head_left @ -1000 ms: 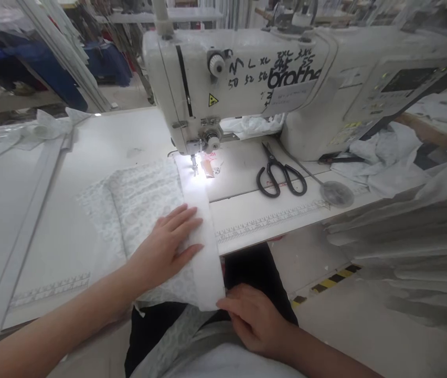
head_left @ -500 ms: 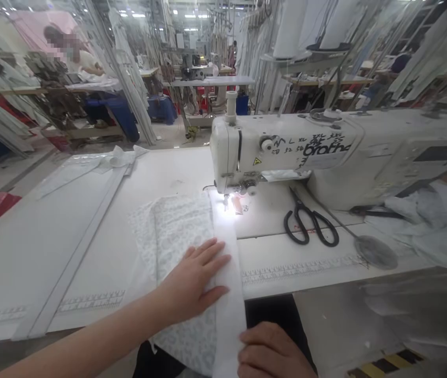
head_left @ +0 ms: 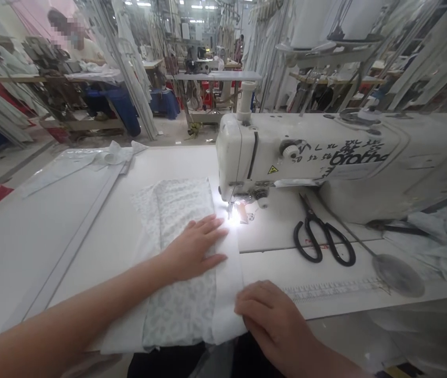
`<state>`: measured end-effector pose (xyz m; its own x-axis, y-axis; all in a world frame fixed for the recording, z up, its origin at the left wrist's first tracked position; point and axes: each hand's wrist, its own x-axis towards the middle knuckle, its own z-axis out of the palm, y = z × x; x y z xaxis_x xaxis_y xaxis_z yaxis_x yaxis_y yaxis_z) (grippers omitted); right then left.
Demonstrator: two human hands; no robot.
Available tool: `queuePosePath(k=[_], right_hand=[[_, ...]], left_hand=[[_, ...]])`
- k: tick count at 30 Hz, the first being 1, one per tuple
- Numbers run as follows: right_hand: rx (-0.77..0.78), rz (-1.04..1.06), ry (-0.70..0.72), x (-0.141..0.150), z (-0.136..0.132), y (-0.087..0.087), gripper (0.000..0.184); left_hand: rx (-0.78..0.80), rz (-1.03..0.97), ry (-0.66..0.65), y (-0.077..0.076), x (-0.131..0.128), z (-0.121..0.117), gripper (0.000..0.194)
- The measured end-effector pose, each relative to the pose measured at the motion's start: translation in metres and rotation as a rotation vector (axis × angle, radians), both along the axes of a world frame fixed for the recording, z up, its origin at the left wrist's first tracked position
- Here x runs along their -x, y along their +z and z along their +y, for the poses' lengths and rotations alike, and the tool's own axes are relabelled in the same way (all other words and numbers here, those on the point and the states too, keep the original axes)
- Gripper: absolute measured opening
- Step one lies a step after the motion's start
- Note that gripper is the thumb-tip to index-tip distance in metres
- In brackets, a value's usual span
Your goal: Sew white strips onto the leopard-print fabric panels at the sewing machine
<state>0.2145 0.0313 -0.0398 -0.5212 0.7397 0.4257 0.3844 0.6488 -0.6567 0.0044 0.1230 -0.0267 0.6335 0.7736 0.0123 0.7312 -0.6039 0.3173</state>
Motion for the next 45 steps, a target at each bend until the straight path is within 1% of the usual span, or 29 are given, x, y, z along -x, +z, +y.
queuePosePath(k=[11, 17, 19, 20, 21, 23, 25, 26, 28, 29, 30, 31, 32, 34, 35, 36, 37, 38, 40, 41, 43, 45], right_hand=[[0.004, -0.038, -0.034, 0.003, 0.061, -0.002, 0.022], [0.02, -0.077, -0.09, 0.007, 0.093, -0.001, 0.023], [0.006, -0.107, -0.098, 0.008, 0.098, -0.001, 0.024], [-0.026, -0.125, -0.101, 0.008, 0.096, 0.0, 0.025], [-0.073, -0.145, -0.1, 0.007, 0.092, 0.0, 0.027], [-0.193, -0.18, -0.08, 0.004, 0.076, 0.0, 0.033], [-0.292, -0.196, -0.02, -0.001, 0.048, -0.002, 0.037], [-0.319, -0.191, 0.028, -0.005, 0.032, -0.004, 0.037], [-0.354, -0.12, 0.127, -0.011, -0.003, -0.011, 0.03], [-0.353, -0.056, 0.156, -0.015, -0.02, -0.018, 0.025], [-0.322, 0.015, 0.153, -0.017, -0.035, -0.025, 0.022], [-0.244, 0.08, 0.105, -0.019, -0.048, -0.035, 0.019], [-0.124, 0.133, 0.013, -0.019, -0.059, -0.045, 0.018], [0.204, 0.22, -0.23, -0.016, -0.073, -0.064, 0.02], [0.364, 0.276, -0.329, -0.013, -0.075, -0.072, 0.023], [0.497, 0.343, -0.384, -0.009, -0.076, -0.078, 0.03], [0.606, 0.413, -0.392, -0.004, -0.075, -0.082, 0.035], [0.695, 0.472, -0.36, 0.001, -0.073, -0.082, 0.035], [0.821, 0.547, -0.253, 0.011, -0.073, -0.077, 0.028], [0.867, 0.573, -0.203, 0.014, -0.074, -0.072, 0.024], [0.929, 0.629, -0.14, 0.017, -0.081, -0.061, 0.023], [0.963, 0.67, -0.129, 0.016, -0.09, -0.052, 0.02]], left_hand=[[-0.101, -0.007, 0.0, 0.003, 0.002, 0.055, 0.04], [-0.129, 0.02, 0.055, 0.003, 0.006, 0.091, 0.037], [-0.148, 0.025, 0.076, 0.005, 0.004, 0.096, 0.037], [-0.167, 0.028, 0.091, 0.005, 0.002, 0.094, 0.037], [-0.19, 0.03, 0.114, 0.006, 0.0, 0.089, 0.036], [-0.203, 0.04, 0.165, 0.005, -0.003, 0.069, 0.038], [-0.141, 0.078, 0.221, 0.003, 0.001, 0.044, 0.046], [-0.097, 0.11, 0.243, 0.002, 0.005, 0.032, 0.051], [-0.029, 0.182, 0.268, 0.0, 0.018, 0.013, 0.057], [-0.014, 0.204, 0.274, 0.001, 0.024, 0.005, 0.059], [-0.01, 0.214, 0.271, 0.002, 0.03, -0.002, 0.06], [-0.009, 0.212, 0.256, 0.004, 0.034, -0.009, 0.061], [-0.013, 0.201, 0.226, 0.006, 0.035, -0.018, 0.061], [-0.04, 0.16, 0.116, 0.011, 0.032, -0.044, 0.057], [-0.062, 0.136, 0.041, 0.013, 0.028, -0.06, 0.054], [-0.089, 0.112, -0.036, 0.013, 0.024, -0.078, 0.05], [-0.124, 0.083, -0.105, 0.012, 0.02, -0.097, 0.047], [-0.162, 0.052, -0.163, 0.009, 0.016, -0.115, 0.044], [-0.248, -0.028, -0.233, -0.003, 0.008, -0.146, 0.036], [-0.293, -0.069, -0.237, -0.011, 0.004, -0.159, 0.032], [-0.383, -0.145, -0.176, -0.028, -0.004, -0.178, 0.028], [-0.457, -0.204, -0.065, -0.044, -0.013, -0.189, 0.029]])
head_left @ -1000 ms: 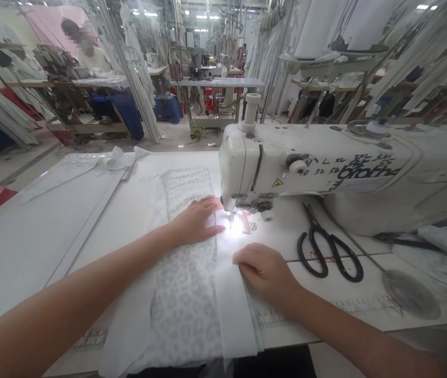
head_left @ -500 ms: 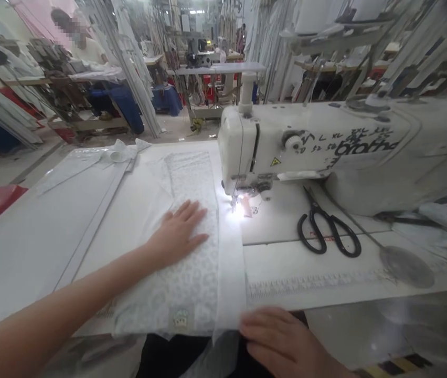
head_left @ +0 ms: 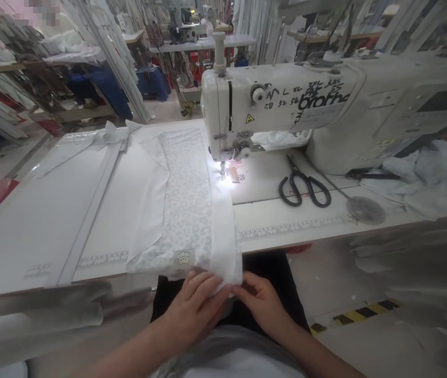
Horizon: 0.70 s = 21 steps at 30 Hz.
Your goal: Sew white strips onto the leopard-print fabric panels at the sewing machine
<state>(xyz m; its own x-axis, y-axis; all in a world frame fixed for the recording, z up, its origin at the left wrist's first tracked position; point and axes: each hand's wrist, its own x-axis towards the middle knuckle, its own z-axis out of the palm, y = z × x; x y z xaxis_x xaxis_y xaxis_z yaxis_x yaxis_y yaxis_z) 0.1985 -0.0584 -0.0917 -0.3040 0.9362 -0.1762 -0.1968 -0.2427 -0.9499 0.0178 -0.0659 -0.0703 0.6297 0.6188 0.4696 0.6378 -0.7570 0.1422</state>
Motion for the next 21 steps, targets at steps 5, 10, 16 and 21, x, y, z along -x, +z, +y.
queuePosePath(k=[5, 10, 16, 21], right_hand=[[0.022, -0.011, -0.027, -0.009, -0.013, 0.007, 0.016], [0.029, -0.089, -0.065, -0.01, -0.017, 0.007, 0.02], [-0.034, -0.218, -0.039, -0.012, -0.023, 0.016, 0.019], [-0.014, -0.245, -0.035, -0.015, -0.024, 0.02, 0.015]], left_hand=[[-0.033, -0.117, 0.065, -0.009, -0.013, 0.0, 0.025], [0.081, -0.157, -0.038, 0.01, -0.012, 0.008, 0.018], [0.19, -0.163, -0.132, 0.024, -0.018, 0.012, 0.017], [0.202, -0.144, -0.167, 0.021, -0.017, 0.017, 0.018]])
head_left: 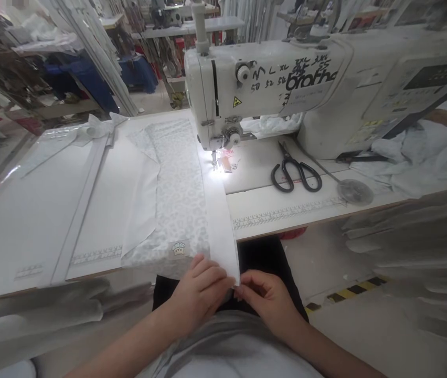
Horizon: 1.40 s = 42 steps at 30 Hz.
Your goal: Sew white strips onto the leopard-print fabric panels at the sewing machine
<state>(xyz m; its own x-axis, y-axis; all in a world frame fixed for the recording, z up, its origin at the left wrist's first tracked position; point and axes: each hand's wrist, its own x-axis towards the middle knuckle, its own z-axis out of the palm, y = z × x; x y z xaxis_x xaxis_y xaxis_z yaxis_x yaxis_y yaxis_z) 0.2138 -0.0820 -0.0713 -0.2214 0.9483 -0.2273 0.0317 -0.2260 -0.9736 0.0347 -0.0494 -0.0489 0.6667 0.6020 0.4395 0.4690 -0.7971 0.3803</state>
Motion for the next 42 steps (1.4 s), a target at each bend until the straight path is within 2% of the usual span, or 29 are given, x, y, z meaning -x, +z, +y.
queuePosePath(k=[11, 16, 20, 25, 27, 29, 32, 34, 35, 37, 39, 42], right_hand=[[0.109, 0.04, 0.009, -0.003, 0.001, 0.005, 0.016], [0.157, 0.081, -0.024, -0.003, 0.005, 0.008, 0.016], [0.245, 0.191, -0.024, -0.005, 0.007, 0.003, 0.021], [0.338, 0.377, -0.013, -0.007, 0.006, -0.003, 0.024], [0.314, 0.341, 0.031, -0.009, 0.005, -0.002, 0.023], [0.151, 0.157, 0.051, -0.012, 0.005, 0.001, 0.018], [-0.383, -0.261, 0.012, -0.017, 0.009, 0.006, 0.016], [-0.74, -0.433, 0.069, -0.02, 0.015, 0.009, 0.022], [-0.867, -0.471, 0.128, -0.021, 0.019, 0.009, 0.021], [-1.031, -0.507, 0.232, -0.022, 0.026, 0.011, 0.018], [-1.111, -0.537, 0.286, -0.022, 0.031, 0.013, 0.016], [-1.144, -0.561, 0.321, -0.021, 0.035, 0.017, 0.016]], left_hand=[[-0.043, -0.014, -0.095, 0.008, -0.002, 0.011, 0.015], [-0.052, 0.021, -0.13, 0.005, -0.001, 0.014, 0.016], [-0.038, 0.048, -0.151, 0.001, 0.001, 0.013, 0.018], [-0.087, 0.04, -0.102, -0.002, -0.002, 0.011, 0.012], [-0.086, 0.038, -0.064, -0.003, -0.005, 0.01, 0.009], [-0.074, 0.039, -0.04, -0.002, -0.007, 0.008, 0.008], [-0.036, 0.012, -0.018, 0.001, -0.009, 0.005, 0.007], [0.02, -0.003, -0.027, 0.006, -0.01, 0.005, 0.011], [0.062, -0.017, -0.05, 0.009, -0.009, 0.006, 0.013], [0.18, -0.074, -0.1, 0.016, -0.007, 0.015, 0.013], [0.323, -0.139, -0.072, 0.024, -0.002, 0.031, 0.012], [0.403, -0.109, 0.167, 0.031, 0.01, 0.067, 0.017]])
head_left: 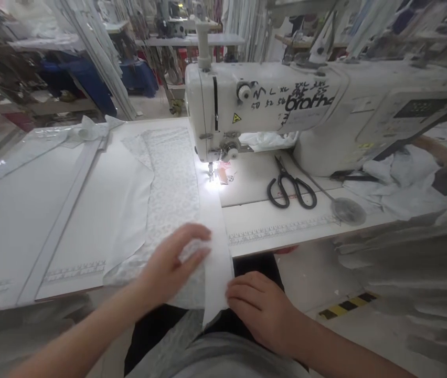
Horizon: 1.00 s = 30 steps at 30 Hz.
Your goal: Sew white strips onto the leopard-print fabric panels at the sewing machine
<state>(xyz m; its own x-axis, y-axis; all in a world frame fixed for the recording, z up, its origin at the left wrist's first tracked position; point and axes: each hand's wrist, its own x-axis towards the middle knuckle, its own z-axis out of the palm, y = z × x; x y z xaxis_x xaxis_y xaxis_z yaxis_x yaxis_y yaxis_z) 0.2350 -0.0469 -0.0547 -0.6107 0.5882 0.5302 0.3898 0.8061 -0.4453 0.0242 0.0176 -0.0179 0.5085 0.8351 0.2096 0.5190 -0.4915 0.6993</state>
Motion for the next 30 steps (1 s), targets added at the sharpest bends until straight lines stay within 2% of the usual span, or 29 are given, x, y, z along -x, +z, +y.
queuePosePath(k=[2, 3, 6, 10, 16, 24, 26, 30], right_hand=[[0.024, -0.003, 0.003, 0.001, 0.001, 0.002, 0.019], [0.042, -0.001, 0.003, 0.001, 0.001, 0.003, 0.02], [0.09, 0.01, 0.008, 0.002, 0.003, 0.008, 0.022], [0.131, 0.031, 0.026, 0.003, 0.006, 0.012, 0.022], [0.15, 0.021, 0.03, 0.005, 0.016, 0.011, 0.02], [0.138, -0.025, 0.001, 0.013, 0.053, 0.02, 0.024], [0.146, -0.023, -0.009, 0.015, 0.062, 0.021, 0.024], [0.171, -0.021, -0.03, 0.018, 0.079, 0.02, 0.023]], left_hand=[[-0.021, 0.137, 0.097, -0.002, 0.009, 0.023, 0.025], [-0.04, 0.208, 0.103, -0.004, 0.013, 0.032, 0.031], [-0.1, 0.357, 0.025, -0.012, 0.021, 0.046, 0.044], [-0.159, 0.44, -0.088, -0.015, 0.025, 0.046, 0.049], [-0.159, 0.487, -0.134, -0.013, 0.029, 0.053, 0.051], [-0.2, 0.494, -0.183, -0.011, 0.038, 0.097, 0.052], [-0.198, 0.486, -0.182, -0.01, 0.035, 0.098, 0.047], [-0.106, 0.426, -0.082, -0.011, 0.021, 0.08, 0.036]])
